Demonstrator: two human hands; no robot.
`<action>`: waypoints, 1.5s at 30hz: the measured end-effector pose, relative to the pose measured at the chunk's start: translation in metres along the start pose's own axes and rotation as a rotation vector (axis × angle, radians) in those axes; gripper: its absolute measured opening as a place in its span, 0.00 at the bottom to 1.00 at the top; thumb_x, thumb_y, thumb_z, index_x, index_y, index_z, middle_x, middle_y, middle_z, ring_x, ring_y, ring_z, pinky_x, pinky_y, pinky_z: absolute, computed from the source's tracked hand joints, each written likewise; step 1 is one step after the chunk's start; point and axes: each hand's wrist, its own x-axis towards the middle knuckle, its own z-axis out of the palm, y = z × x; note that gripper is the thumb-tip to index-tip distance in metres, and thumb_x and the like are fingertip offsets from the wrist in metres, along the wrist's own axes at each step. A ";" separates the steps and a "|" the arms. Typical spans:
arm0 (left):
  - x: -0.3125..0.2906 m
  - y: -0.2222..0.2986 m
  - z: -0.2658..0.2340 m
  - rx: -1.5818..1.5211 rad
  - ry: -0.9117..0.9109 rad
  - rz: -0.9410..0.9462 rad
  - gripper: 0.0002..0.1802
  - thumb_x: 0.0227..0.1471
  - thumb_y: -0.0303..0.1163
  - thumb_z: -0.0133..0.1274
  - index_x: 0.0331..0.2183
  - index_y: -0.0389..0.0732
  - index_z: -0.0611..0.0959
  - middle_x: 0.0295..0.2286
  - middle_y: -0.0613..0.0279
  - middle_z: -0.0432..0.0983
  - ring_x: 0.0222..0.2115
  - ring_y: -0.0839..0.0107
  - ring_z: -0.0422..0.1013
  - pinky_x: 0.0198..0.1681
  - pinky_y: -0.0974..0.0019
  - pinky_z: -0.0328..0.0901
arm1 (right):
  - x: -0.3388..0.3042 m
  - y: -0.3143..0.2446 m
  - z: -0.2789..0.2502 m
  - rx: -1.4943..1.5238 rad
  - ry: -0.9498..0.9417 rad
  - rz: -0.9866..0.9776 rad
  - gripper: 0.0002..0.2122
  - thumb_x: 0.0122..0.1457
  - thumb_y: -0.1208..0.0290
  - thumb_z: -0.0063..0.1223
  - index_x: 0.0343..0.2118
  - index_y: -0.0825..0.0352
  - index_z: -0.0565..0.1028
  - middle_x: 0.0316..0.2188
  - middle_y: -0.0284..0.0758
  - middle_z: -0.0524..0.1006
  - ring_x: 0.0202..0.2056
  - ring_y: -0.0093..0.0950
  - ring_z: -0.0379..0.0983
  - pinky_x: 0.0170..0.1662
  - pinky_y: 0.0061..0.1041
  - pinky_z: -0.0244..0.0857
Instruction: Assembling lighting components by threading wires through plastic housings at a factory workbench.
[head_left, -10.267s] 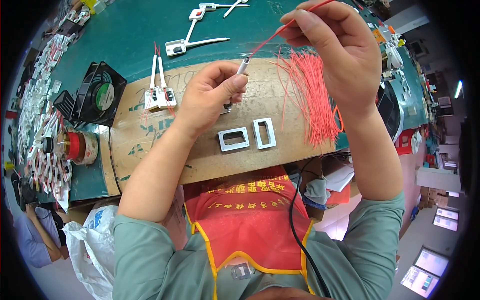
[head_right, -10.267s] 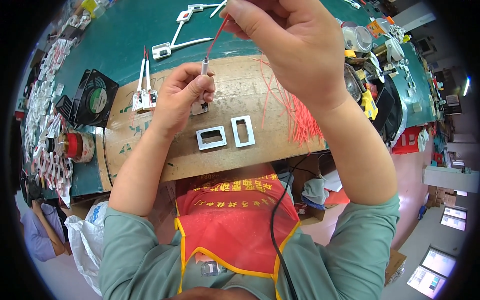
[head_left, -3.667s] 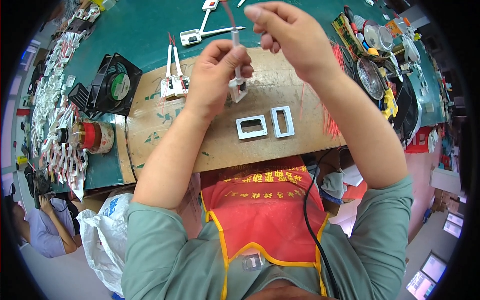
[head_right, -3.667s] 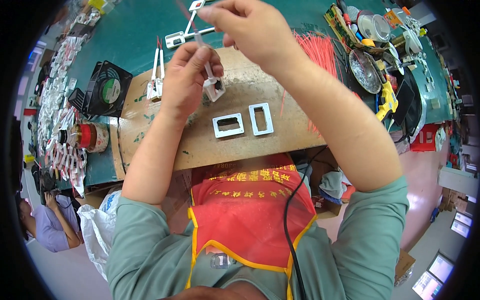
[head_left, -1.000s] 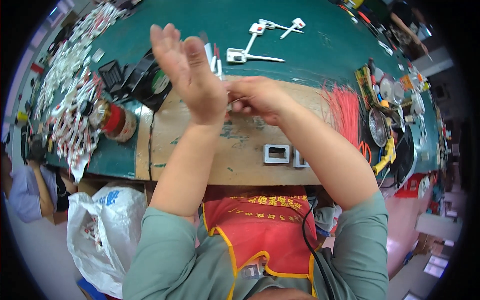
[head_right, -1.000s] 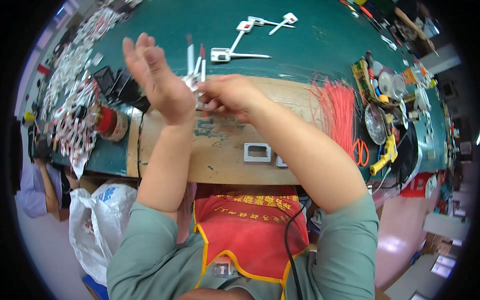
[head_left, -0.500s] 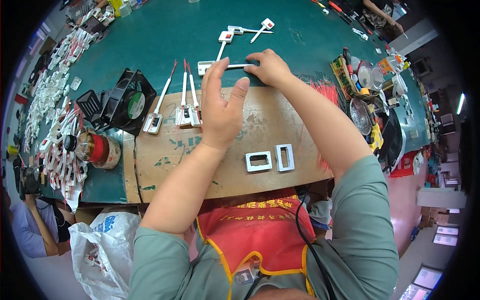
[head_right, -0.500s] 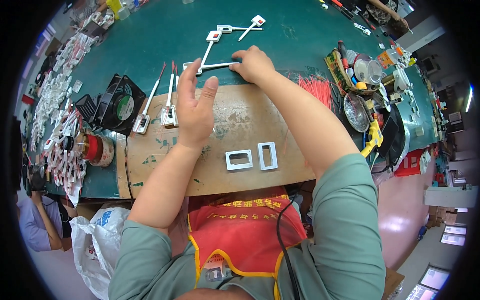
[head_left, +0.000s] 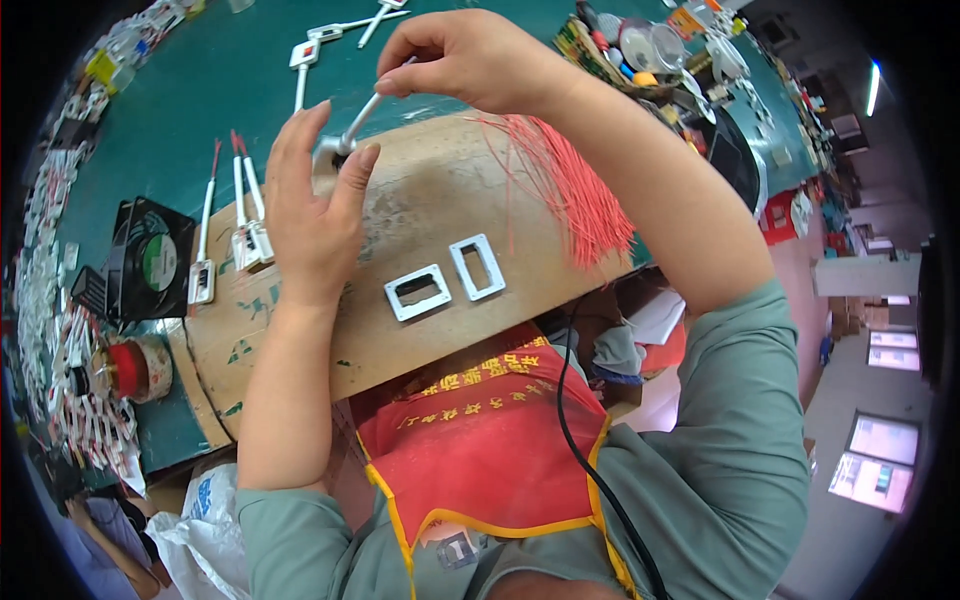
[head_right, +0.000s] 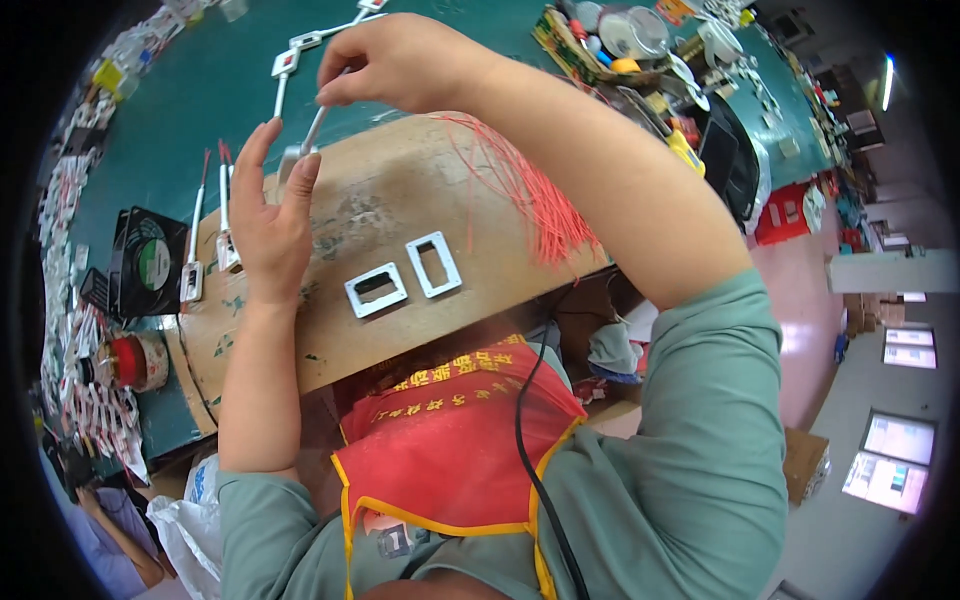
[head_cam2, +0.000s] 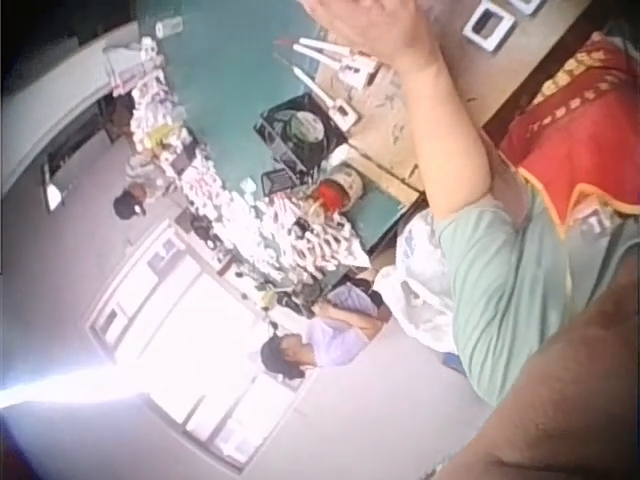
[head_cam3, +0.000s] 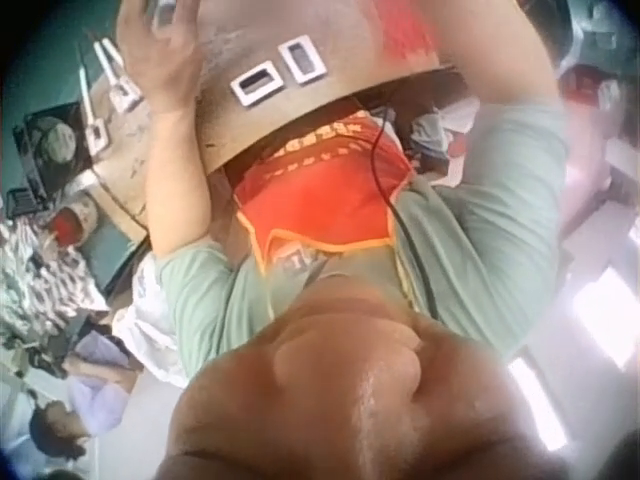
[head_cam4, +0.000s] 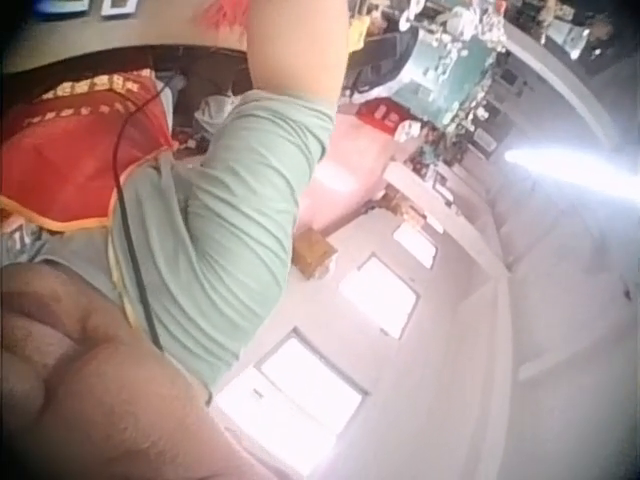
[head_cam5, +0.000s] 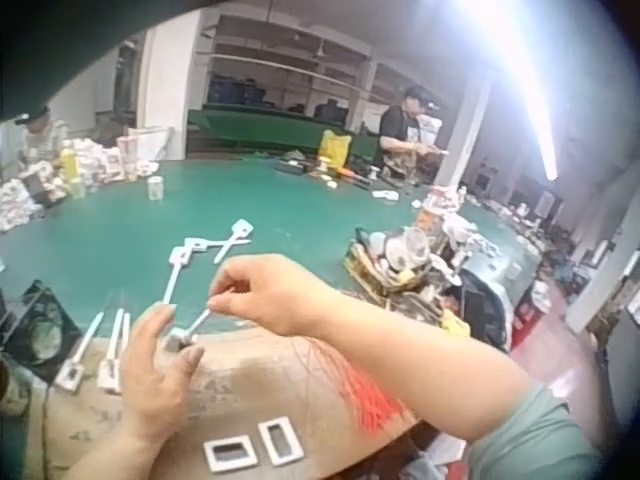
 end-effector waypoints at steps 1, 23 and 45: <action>0.000 0.003 0.001 -0.006 -0.065 -0.025 0.23 0.49 0.39 0.58 0.46 0.39 0.75 0.44 0.52 0.71 0.46 0.56 0.68 0.49 0.60 0.62 | -0.008 -0.005 -0.004 -0.002 0.011 0.017 0.11 0.51 0.62 0.57 0.32 0.64 0.79 0.28 0.35 0.79 0.31 0.29 0.74 0.36 0.24 0.66; -0.010 -0.009 0.014 -0.911 -0.152 -0.735 0.16 0.58 0.39 0.48 0.42 0.36 0.76 0.27 0.62 0.75 0.28 0.74 0.72 0.33 0.71 0.65 | -0.125 0.099 -0.036 -0.692 -0.252 0.700 0.19 0.50 0.53 0.54 0.24 0.69 0.79 0.19 0.40 0.77 0.23 0.37 0.75 0.32 0.34 0.69; -0.006 -0.019 0.004 -1.237 -0.142 -0.773 0.15 0.59 0.40 0.46 0.36 0.37 0.77 0.22 0.63 0.70 0.20 0.75 0.64 0.22 0.72 0.58 | -0.136 0.092 -0.057 0.184 -0.036 1.057 0.07 0.54 0.68 0.51 0.27 0.67 0.75 0.19 0.29 0.75 0.15 0.15 0.65 0.16 0.14 0.53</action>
